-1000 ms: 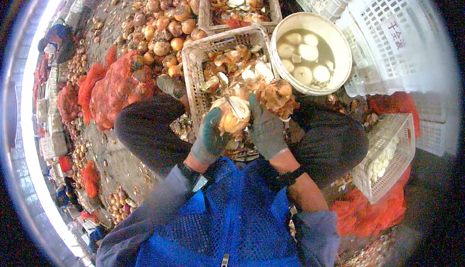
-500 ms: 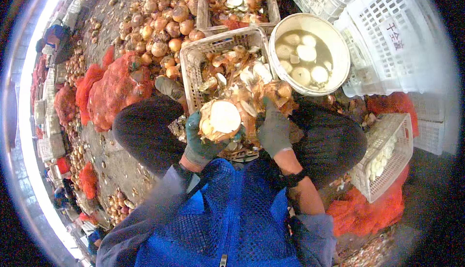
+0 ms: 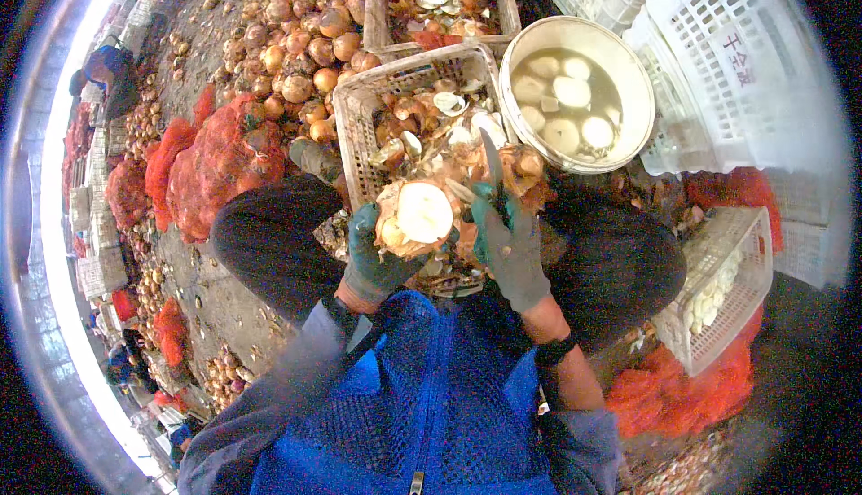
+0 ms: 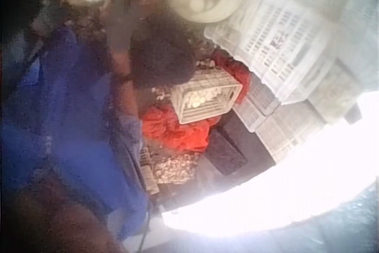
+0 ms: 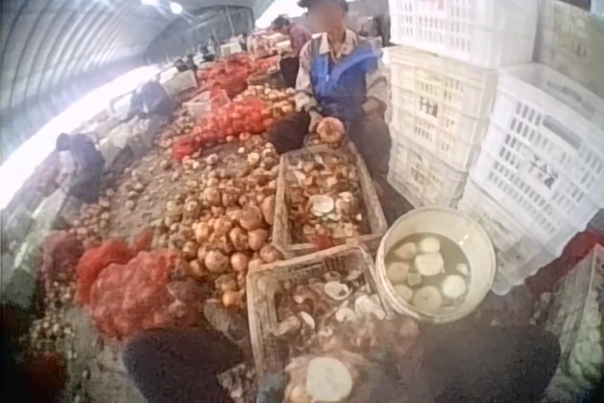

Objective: Peeling onions using a small knife in an agricultural processing facility.

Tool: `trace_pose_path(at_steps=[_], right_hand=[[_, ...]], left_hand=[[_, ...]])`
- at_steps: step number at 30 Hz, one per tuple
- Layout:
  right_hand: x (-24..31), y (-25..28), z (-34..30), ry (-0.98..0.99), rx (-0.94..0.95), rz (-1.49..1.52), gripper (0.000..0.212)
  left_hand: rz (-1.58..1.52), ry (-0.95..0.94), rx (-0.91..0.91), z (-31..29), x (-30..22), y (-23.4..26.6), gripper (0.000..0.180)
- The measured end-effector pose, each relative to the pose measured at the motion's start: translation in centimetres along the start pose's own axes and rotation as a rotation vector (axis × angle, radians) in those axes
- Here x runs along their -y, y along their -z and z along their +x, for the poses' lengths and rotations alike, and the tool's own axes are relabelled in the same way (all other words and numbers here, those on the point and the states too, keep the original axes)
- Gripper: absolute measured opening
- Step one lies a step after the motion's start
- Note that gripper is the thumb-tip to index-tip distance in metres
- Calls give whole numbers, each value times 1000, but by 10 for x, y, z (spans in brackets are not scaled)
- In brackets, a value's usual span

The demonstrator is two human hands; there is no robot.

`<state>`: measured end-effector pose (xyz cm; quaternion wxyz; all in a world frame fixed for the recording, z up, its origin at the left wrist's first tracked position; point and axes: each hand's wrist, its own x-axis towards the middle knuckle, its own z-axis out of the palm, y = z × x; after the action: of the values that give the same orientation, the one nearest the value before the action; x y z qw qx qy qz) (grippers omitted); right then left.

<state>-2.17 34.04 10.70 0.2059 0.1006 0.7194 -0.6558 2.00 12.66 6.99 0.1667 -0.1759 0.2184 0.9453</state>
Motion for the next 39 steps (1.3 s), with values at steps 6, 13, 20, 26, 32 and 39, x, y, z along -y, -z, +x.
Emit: trace_pose_path(at_steps=[6,13,20,26,32,39], right_hand=[[-9,-6,1,341,-39,-97,33],[-8,-5,-1,-43,-22,19,32],[-3,-7,1,184,-100,-57,30],[7,3,-23,279,-147,-305,31],[5,-1,-22,241,-206,-216,34],[12,-2,-38,333,-128,-446,21]], left_hand=[[-146,111,35,1,8,9,84],[348,-212,123,-7,13,5,82],[1607,-617,113,-11,13,18,69],[1248,-481,118,-10,14,26,91],[97,-31,-24,18,41,71,60],[-76,80,373,-2,31,36,80]])
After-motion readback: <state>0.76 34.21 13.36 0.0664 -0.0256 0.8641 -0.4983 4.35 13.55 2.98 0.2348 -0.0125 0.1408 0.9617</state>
